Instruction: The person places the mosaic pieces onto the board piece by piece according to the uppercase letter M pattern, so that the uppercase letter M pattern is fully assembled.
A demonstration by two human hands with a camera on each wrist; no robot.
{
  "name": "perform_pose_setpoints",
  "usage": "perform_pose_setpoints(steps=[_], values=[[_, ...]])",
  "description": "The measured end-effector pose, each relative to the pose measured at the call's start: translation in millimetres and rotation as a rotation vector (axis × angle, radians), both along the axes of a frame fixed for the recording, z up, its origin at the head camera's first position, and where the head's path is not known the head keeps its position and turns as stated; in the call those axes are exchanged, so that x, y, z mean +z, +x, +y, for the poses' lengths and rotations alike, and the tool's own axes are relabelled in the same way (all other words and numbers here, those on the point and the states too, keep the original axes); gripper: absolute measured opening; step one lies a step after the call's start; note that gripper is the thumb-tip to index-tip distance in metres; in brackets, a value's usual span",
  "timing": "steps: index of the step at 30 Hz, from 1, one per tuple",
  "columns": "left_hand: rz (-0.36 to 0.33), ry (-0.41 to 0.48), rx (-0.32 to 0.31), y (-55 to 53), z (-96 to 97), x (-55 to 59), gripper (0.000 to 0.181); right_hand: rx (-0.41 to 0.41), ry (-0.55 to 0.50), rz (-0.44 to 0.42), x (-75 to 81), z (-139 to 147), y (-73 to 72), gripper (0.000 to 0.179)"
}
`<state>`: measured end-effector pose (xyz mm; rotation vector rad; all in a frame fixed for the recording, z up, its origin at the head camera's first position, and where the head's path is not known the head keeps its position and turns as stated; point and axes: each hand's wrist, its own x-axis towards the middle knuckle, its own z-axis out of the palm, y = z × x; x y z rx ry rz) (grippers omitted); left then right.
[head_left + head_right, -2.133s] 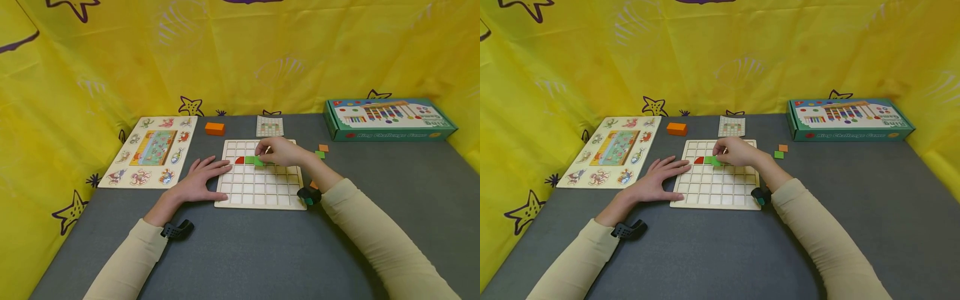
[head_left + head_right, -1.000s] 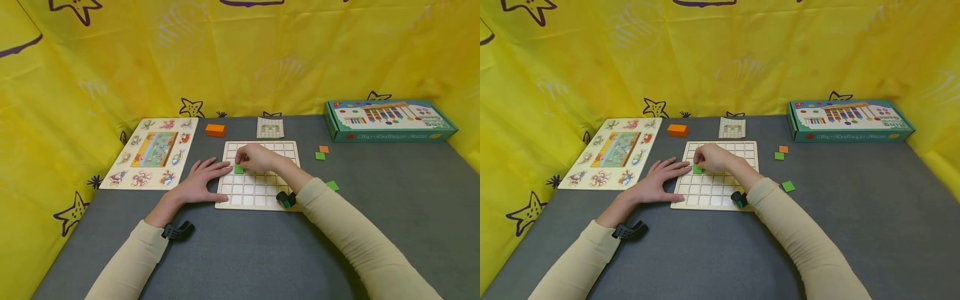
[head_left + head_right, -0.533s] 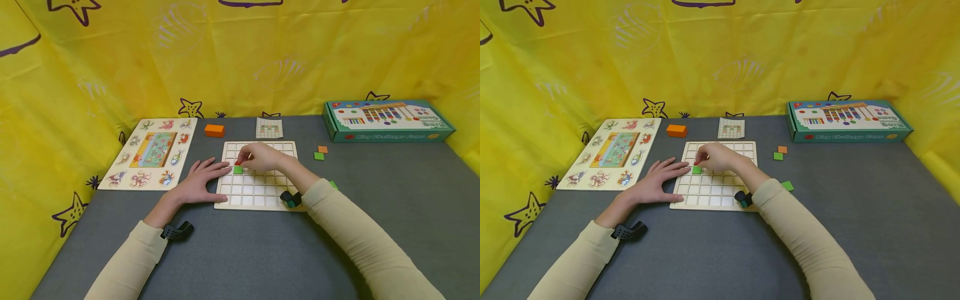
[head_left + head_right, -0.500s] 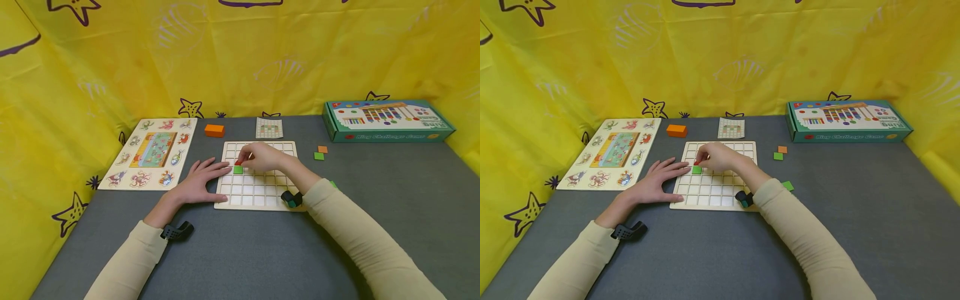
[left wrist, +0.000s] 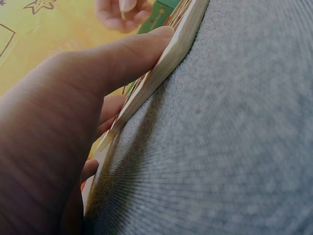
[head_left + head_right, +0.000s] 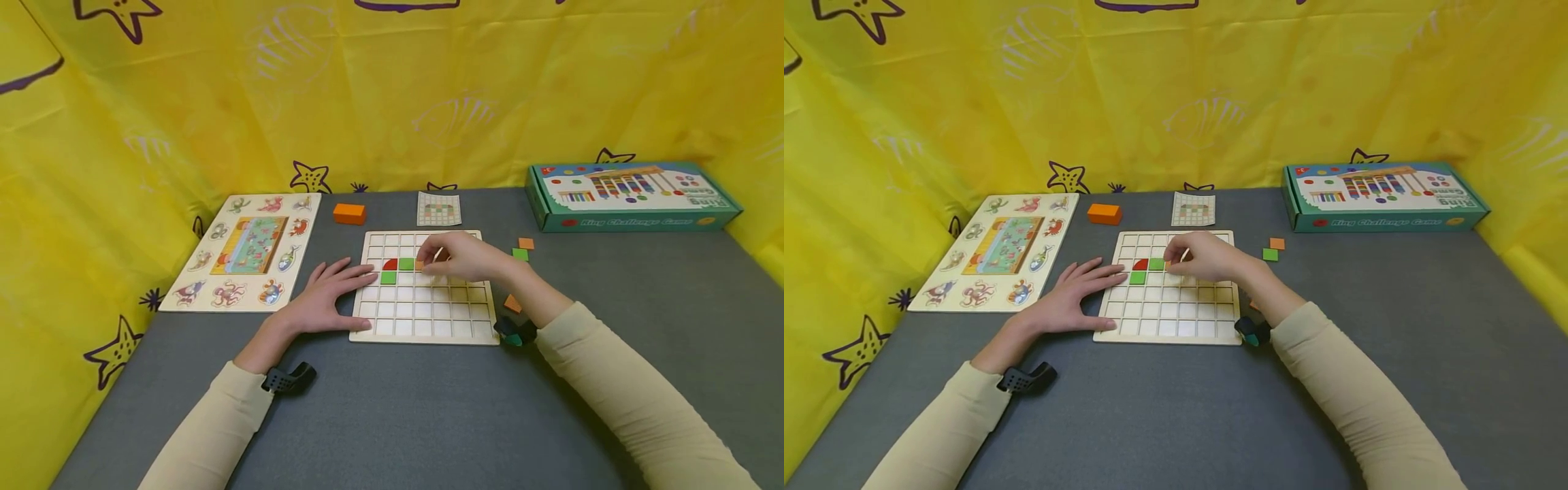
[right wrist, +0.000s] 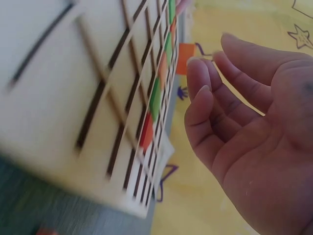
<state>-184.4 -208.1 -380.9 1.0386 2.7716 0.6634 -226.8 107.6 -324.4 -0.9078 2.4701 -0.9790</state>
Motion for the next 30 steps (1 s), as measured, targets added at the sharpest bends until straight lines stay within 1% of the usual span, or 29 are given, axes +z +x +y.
perform_pose_setpoints(steps=[4, 10, 16, 22, 25, 30], values=[[0.001, 0.000, 0.001, 0.4, -0.3, -0.6, 0.088, -0.037, 0.005, -0.026, -0.6, 18.7, 8.3, 0.020], [0.000, 0.005, 0.001, 0.5, -1.1, -1.0, 0.086, -0.067, 0.004, -0.051, -4.5, 49.1, 18.0, 0.019], [0.001, 0.010, 0.001, -0.6, -0.7, -0.6, 0.084, -0.091, 0.045, -0.037, -8.6, 76.3, 23.7, 0.020], [0.005, 0.018, 0.001, -1.1, -0.2, -1.5, 0.082, -0.104, 0.098, -0.014, -8.9, 101.5, 31.2, 0.021], [0.007, 0.020, -0.001, -1.3, 0.3, -1.8, 0.082, -0.097, 0.126, 0.005, -10.1, 112.1, 34.0, 0.019], [0.005, 0.019, 0.007, -1.0, 0.4, -0.9, 0.082, -0.082, 0.142, 0.000, -12.5, 123.2, 38.7, 0.021]])
